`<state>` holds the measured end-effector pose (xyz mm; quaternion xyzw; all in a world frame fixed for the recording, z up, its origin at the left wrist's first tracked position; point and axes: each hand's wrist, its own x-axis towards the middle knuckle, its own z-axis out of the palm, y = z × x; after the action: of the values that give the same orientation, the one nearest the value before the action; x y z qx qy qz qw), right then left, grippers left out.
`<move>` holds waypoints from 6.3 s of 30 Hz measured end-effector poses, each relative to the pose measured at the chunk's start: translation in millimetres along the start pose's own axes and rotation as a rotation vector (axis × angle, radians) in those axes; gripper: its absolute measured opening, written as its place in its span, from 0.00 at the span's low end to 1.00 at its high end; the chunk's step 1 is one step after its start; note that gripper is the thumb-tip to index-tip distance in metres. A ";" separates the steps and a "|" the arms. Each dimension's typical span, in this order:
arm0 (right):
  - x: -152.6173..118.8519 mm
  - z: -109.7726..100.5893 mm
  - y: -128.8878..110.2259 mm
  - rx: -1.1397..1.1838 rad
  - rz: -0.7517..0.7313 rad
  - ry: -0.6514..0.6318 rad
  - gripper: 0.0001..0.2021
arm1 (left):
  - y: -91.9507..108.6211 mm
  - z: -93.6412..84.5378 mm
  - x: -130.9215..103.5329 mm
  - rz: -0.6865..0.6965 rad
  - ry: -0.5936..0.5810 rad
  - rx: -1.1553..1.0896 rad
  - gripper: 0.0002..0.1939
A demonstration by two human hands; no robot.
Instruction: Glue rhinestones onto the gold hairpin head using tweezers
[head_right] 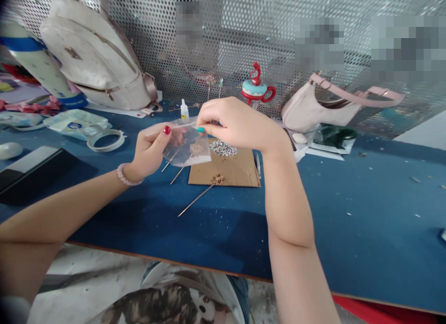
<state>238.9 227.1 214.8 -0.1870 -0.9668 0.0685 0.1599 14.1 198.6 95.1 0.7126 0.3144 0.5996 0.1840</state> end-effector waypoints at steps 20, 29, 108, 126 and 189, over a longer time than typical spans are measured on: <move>5.0 4.4 -1.2 -0.092 -0.036 0.010 0.10 | 0.6 5.8 -5.6 -0.071 -0.063 0.001 0.28; -2.5 -1.4 16.6 -0.097 0.056 0.139 0.11 | -5.0 4.7 1.4 -0.070 -0.147 0.123 0.30; -130.5 124.3 76.2 0.088 0.465 0.133 0.11 | -19.6 28.0 -44.3 0.209 -0.800 0.449 0.17; -132.6 128.1 72.2 0.041 0.471 0.152 0.14 | -19.2 27.7 -45.1 0.254 -0.809 0.486 0.17; -135.7 102.9 66.7 0.808 0.707 0.387 0.15 | -20.9 25.6 -41.3 0.375 -0.738 0.405 0.16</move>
<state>346.4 229.1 66.7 -0.4321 -0.6957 0.4466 0.3603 30.8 189.3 45.8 0.9446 0.2041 0.2553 0.0290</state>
